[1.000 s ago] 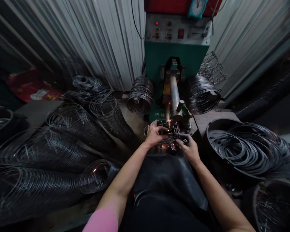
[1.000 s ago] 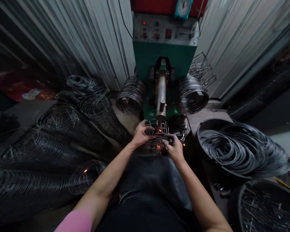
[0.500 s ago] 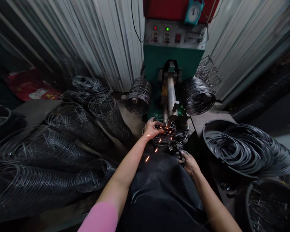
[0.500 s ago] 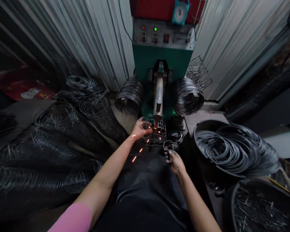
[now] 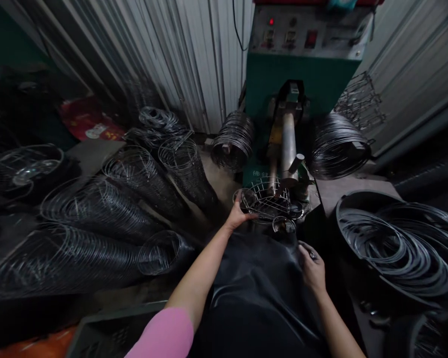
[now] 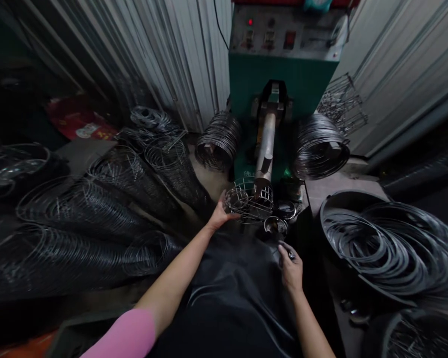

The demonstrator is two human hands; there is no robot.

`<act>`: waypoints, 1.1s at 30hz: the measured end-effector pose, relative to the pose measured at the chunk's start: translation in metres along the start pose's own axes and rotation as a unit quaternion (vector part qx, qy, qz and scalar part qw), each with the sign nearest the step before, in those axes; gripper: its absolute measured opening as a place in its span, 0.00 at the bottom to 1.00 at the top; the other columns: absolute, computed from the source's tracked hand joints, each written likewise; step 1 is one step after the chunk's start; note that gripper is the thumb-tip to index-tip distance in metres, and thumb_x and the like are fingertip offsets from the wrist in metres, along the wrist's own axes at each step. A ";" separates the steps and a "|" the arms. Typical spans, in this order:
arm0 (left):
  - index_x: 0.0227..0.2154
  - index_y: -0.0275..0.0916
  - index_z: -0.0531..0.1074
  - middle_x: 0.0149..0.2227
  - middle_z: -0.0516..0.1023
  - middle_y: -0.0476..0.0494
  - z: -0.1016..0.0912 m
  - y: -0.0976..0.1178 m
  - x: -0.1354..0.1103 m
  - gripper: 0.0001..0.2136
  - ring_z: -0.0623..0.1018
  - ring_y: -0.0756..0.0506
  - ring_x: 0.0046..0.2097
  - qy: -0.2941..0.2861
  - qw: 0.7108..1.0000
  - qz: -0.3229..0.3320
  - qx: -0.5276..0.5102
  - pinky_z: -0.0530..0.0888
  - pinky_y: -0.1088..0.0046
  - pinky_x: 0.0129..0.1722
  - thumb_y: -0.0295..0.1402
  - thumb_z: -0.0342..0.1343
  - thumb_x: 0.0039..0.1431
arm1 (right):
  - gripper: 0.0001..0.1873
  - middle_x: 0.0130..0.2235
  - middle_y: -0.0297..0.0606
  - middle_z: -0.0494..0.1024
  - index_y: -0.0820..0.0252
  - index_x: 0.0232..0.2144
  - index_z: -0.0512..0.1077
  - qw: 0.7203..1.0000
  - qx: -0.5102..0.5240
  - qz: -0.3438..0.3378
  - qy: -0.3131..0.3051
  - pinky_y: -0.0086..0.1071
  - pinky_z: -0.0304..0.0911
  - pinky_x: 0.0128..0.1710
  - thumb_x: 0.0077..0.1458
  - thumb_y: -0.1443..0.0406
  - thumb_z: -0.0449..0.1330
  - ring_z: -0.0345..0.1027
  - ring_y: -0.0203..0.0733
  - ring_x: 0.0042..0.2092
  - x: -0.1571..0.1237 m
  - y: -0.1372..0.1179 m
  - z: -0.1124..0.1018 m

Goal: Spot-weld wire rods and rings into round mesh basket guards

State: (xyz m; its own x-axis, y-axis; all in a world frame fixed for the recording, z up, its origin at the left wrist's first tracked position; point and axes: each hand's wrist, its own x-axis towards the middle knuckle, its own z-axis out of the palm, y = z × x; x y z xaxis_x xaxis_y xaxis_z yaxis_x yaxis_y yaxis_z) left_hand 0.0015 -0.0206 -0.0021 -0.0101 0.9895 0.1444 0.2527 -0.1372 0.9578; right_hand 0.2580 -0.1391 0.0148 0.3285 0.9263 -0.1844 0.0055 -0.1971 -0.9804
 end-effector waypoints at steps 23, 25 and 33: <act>0.47 0.41 0.66 0.55 0.62 0.39 -0.009 0.115 -0.067 0.34 0.62 0.37 0.57 -0.076 0.946 0.160 0.271 0.59 0.56 0.56 0.32 0.67 0.31 | 0.07 0.28 0.34 0.75 0.56 0.33 0.69 0.884 -0.355 -0.277 -0.126 0.28 0.62 0.30 0.49 0.67 0.55 0.69 0.38 0.30 -0.014 -0.091 0.053; 0.46 0.40 0.66 0.55 0.63 0.39 -0.011 0.112 -0.066 0.34 0.63 0.37 0.57 -0.071 0.953 0.151 0.255 0.60 0.57 0.56 0.32 0.68 0.30 | 0.07 0.32 0.36 0.76 0.57 0.33 0.71 0.880 -0.308 -0.312 -0.182 0.30 0.64 0.35 0.52 0.67 0.53 0.71 0.39 0.34 -0.014 -0.087 0.051; 0.45 0.40 0.68 0.54 0.63 0.38 -0.016 0.103 -0.053 0.35 0.64 0.37 0.56 -0.076 0.966 0.125 0.212 0.62 0.58 0.56 0.34 0.70 0.27 | 0.14 0.41 0.42 0.75 0.57 0.44 0.71 0.810 -0.326 -0.383 -0.302 0.34 0.66 0.41 0.53 0.65 0.56 0.70 0.42 0.42 0.004 -0.092 0.045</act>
State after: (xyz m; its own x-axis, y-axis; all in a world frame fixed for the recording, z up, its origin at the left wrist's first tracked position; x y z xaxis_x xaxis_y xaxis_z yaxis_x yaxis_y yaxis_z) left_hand 0.0126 -0.0877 0.0927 0.2363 0.9276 0.2895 0.6032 -0.3736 0.7047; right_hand 0.2165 -0.1032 0.1010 -0.5274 0.8068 0.2663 0.5515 0.5635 -0.6151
